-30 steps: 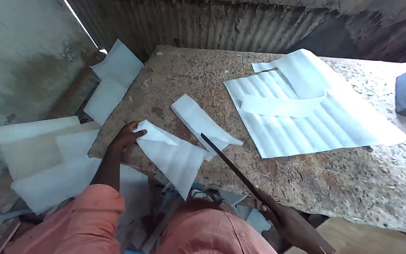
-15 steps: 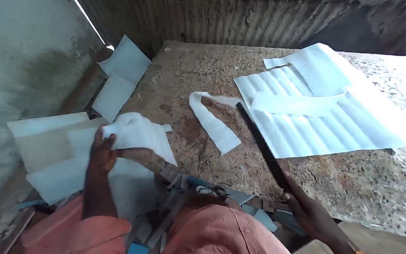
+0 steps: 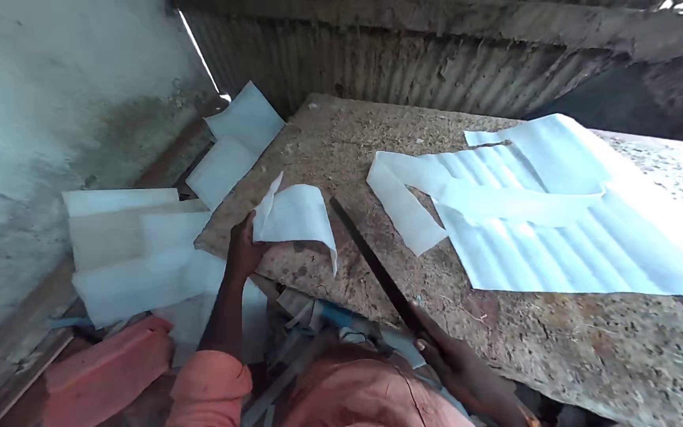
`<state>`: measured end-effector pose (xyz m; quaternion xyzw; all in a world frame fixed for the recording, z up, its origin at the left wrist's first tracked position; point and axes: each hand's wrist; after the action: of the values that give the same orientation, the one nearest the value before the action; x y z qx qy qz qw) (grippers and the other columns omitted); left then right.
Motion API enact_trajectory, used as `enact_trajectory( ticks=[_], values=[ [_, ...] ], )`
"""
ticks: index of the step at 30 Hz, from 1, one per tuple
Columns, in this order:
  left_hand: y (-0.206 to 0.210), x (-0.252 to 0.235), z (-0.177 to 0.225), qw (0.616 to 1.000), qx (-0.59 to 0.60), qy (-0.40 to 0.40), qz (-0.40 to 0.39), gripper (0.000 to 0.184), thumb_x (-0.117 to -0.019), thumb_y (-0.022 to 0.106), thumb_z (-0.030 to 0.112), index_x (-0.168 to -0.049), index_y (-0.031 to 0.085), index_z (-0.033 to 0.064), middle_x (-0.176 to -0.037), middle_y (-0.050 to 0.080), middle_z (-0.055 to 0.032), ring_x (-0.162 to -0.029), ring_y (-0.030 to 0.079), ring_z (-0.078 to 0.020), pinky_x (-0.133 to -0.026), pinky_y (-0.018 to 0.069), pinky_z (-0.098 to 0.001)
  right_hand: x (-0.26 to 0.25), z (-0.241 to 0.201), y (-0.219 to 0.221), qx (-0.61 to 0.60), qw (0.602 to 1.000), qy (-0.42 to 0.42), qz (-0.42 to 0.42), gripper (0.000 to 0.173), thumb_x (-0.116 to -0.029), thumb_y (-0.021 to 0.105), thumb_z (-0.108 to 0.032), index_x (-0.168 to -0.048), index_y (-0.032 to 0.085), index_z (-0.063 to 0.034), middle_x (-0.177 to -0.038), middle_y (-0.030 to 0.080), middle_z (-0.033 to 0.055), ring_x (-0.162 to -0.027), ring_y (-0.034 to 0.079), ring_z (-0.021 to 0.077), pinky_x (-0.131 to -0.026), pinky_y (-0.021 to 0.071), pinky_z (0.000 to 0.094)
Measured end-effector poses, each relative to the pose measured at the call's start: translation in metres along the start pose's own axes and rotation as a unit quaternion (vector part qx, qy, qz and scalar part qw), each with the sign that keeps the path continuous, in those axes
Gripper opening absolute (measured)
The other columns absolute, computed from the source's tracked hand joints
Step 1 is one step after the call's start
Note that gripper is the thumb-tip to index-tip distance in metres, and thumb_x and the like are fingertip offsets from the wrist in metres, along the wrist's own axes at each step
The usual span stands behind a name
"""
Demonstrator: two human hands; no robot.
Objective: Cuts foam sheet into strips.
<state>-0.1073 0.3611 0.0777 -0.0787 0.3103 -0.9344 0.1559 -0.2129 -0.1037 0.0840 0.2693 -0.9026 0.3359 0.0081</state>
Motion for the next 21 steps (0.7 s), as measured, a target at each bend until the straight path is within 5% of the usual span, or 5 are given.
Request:
enact_trajectory(
  ticks=[3,10,14,18,21],
  values=[
    [-0.002,-0.015,-0.013,0.996,0.039,-0.066,0.043,0.048,-0.1022,0.063,0.019,-0.148,0.052,0.0111,-0.128,0.066,-0.0216,-0.104,0.071,-0.0342,-0.091,0.0586,-0.0561,-0.008,-0.005,0.010,0.041,0.997,0.017,-0.056,0.060,-0.1075,0.046,-0.041,-0.163,0.024,-0.0374,-0.100,0.071,0.0096,-0.076,0.068,0.0247,-0.073,0.0584,0.0526],
    [-0.047,-0.015,-0.053,0.939,0.282,-0.146,0.132,0.035,-0.1067,0.051,0.016,-0.140,0.055,0.0051,-0.108,0.067,-0.0128,-0.087,0.066,-0.0170,-0.083,0.0570,-0.0367,-0.013,-0.012,0.015,0.134,0.982,0.061,-0.118,0.065,-0.1067,0.046,-0.040,-0.164,0.016,-0.0430,-0.107,0.073,0.0147,-0.086,0.072,0.0363,-0.079,0.0564,0.0635],
    [-0.064,-0.011,-0.070,0.943,0.230,-0.165,0.176,0.036,-0.1062,0.058,0.026,-0.131,0.061,0.0004,-0.112,0.069,-0.0184,-0.090,0.069,-0.0234,-0.086,0.0579,-0.0438,-0.013,-0.017,0.015,0.151,0.978,0.065,-0.128,0.065,-0.1069,0.046,-0.038,-0.164,0.016,-0.0422,-0.107,0.073,0.0159,-0.086,0.072,0.0375,-0.080,0.0559,0.0643],
    [-0.068,-0.016,-0.089,0.936,0.235,-0.207,0.163,0.038,-0.1053,0.059,0.021,-0.138,0.055,0.0014,-0.123,0.066,-0.0227,-0.101,0.069,-0.0322,-0.089,0.0572,-0.0512,-0.011,-0.017,0.018,0.170,0.974,0.057,-0.141,0.065,-0.1070,0.046,-0.035,-0.164,0.015,-0.0409,-0.106,0.073,0.0173,-0.088,0.072,0.0386,-0.081,0.0556,0.0640],
    [-0.064,-0.023,-0.096,0.951,0.214,-0.151,0.162,0.060,-0.0989,0.063,0.009,-0.153,0.035,0.0121,-0.133,0.062,-0.0218,-0.101,0.070,-0.0336,-0.082,0.0598,-0.0521,-0.012,-0.018,0.021,0.173,0.974,0.049,-0.137,0.065,-0.1073,0.046,-0.034,-0.165,0.016,-0.0393,-0.106,0.073,0.0174,-0.087,0.072,0.0385,-0.081,0.0560,0.0630]
  ],
)
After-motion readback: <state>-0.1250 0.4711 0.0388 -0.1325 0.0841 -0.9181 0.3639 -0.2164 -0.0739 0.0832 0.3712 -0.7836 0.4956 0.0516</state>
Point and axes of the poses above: each hand's wrist, its own x-axis away from the middle knuckle, its own y-axis out of the palm, z = x × y
